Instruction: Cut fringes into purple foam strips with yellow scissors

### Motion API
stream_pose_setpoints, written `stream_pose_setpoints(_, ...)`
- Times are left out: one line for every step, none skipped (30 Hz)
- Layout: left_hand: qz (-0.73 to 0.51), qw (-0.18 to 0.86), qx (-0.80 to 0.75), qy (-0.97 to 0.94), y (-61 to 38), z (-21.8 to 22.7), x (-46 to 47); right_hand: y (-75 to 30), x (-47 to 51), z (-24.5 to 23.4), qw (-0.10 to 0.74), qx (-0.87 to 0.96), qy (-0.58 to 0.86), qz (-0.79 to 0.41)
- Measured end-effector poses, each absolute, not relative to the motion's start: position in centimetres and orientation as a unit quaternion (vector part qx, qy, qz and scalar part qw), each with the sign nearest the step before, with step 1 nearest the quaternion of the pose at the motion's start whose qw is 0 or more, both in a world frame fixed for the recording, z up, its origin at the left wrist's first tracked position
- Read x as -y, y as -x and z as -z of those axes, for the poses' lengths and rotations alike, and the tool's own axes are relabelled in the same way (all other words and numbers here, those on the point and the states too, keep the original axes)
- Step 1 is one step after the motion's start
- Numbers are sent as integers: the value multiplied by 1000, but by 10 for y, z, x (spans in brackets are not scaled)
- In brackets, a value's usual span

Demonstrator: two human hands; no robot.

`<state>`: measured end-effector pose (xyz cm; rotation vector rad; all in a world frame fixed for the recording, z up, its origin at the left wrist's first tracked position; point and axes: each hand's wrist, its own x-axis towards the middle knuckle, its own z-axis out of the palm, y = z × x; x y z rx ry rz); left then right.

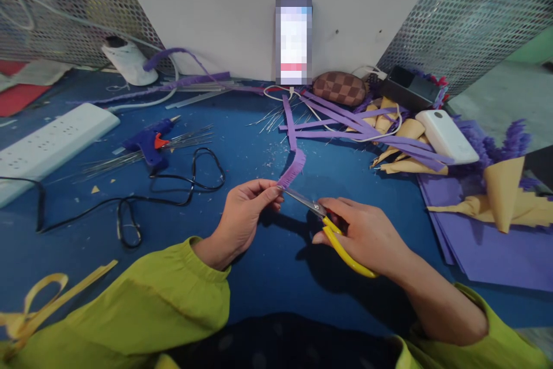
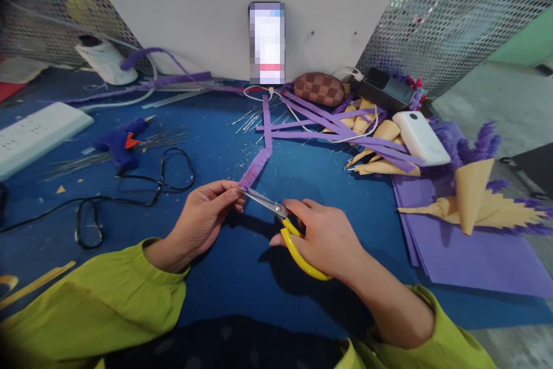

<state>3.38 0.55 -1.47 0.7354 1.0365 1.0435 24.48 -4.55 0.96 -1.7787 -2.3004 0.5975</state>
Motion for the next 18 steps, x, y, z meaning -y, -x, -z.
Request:
stream_pose_setpoints(-467,679,-463,-326,-34,15,-5,-245,46,-9,86,775,597,-189)
stream_pose_setpoints(-468,679,-464,-324,-34,15,-5,-244,46,-8,85,777,597,-179)
stream_pose_setpoints(-469,678,-465,-323,-34,16,-5,-244,46,-7,84,779,597,-171)
stream_pose_setpoints(-470,678,-464,-322,-34,16,-5,-243,47,-6,85,781,597,-165)
stream_pose_setpoints(-471,678,-464,-322,-34,16,-5,-243,47,-5,86,782,596,-161)
stream_pose_setpoints(-473,678,-463,-322,-34,16,-5,-243,47,-4,87,783,595,-159)
stream_pose_setpoints(-474,677,-462,-322,-34,16,-5,-242,48,-4,89,784,594,-158)
stream_pose_setpoints(-475,677,-461,-321,-34,16,-5,-242,48,-3,91,784,594,-157)
stream_pose_setpoints(-477,677,-460,-320,-34,16,-5,-242,48,-3,92,784,593,-155)
stream_pose_setpoints(-479,677,-460,-317,-34,16,-5,-242,48,-2,92,784,594,-154)
stream_pose_setpoints(-480,678,-459,-315,-34,16,-5,-242,48,-2,91,784,594,-152)
stream_pose_setpoints(-480,679,-459,-313,-34,16,-5,-242,48,-2,90,784,595,-152)
stream_pose_setpoints(-481,679,-459,-311,-34,15,-5,-242,48,-2,88,784,596,-152)
stream_pose_setpoints(-480,680,-458,-311,-34,15,-5,-242,48,-2,87,784,596,-153)
stream_pose_setpoints(-478,682,-457,-312,-33,15,-5,-242,48,-1,87,784,595,-155)
stream_pose_setpoints(-477,682,-457,-314,-33,16,-5,-242,48,-1,88,783,595,-157)
stream_pose_setpoints(-475,682,-457,-317,-33,16,-5,-242,48,-1,90,783,594,-160)
stream_pose_setpoints(-473,682,-458,-319,-34,16,-5,-242,48,-1,93,783,593,-162)
